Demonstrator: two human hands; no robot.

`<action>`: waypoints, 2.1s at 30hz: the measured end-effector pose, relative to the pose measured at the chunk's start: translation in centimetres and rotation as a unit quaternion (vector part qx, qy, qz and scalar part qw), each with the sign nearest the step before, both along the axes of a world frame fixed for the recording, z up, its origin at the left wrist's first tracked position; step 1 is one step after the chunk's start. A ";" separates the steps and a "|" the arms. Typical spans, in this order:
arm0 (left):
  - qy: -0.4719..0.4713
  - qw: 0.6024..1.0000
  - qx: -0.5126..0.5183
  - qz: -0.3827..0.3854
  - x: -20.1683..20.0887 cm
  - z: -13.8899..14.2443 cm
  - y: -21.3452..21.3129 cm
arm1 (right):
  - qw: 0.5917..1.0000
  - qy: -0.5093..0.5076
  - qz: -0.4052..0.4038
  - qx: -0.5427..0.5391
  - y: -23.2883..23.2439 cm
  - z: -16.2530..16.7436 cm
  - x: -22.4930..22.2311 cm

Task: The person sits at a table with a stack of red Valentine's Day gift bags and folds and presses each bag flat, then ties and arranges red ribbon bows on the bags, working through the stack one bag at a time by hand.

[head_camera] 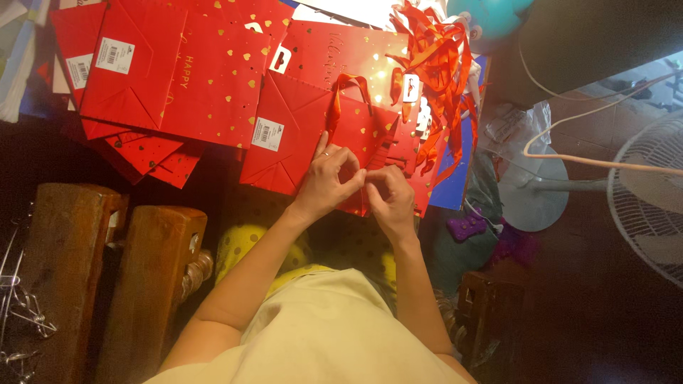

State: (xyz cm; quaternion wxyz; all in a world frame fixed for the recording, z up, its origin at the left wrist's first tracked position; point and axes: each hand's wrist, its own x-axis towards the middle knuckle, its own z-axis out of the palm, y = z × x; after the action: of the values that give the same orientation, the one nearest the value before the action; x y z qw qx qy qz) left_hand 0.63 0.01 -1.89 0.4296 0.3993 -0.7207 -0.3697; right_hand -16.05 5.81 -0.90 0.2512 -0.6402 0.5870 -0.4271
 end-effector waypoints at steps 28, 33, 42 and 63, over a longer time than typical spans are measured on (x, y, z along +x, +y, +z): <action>0.005 1.000 0.005 -0.002 0.2 0.2 0.1 | 0.993 0.064 0.029 -0.091 0.1 0.4 0.3; 0.008 1.000 0.018 -0.003 0.2 0.3 0.0 | 0.998 0.029 -0.005 -0.058 0.1 -1.0 0.0; -0.004 1.000 -0.012 0.005 0.3 0.0 0.2 | 0.993 -0.108 -0.018 -0.034 0.3 -0.3 -0.1; 0.009 1.000 -0.016 -0.009 0.3 0.0 0.0 | 0.996 0.065 -0.002 -0.054 0.6 -1.1 -0.2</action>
State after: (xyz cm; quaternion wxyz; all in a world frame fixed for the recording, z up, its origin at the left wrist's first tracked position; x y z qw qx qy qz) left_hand 0.96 0.02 -1.87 0.4387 0.3824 -0.7263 -0.3658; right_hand -16.27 6.45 -1.96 0.1764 -0.6780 0.5799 -0.4158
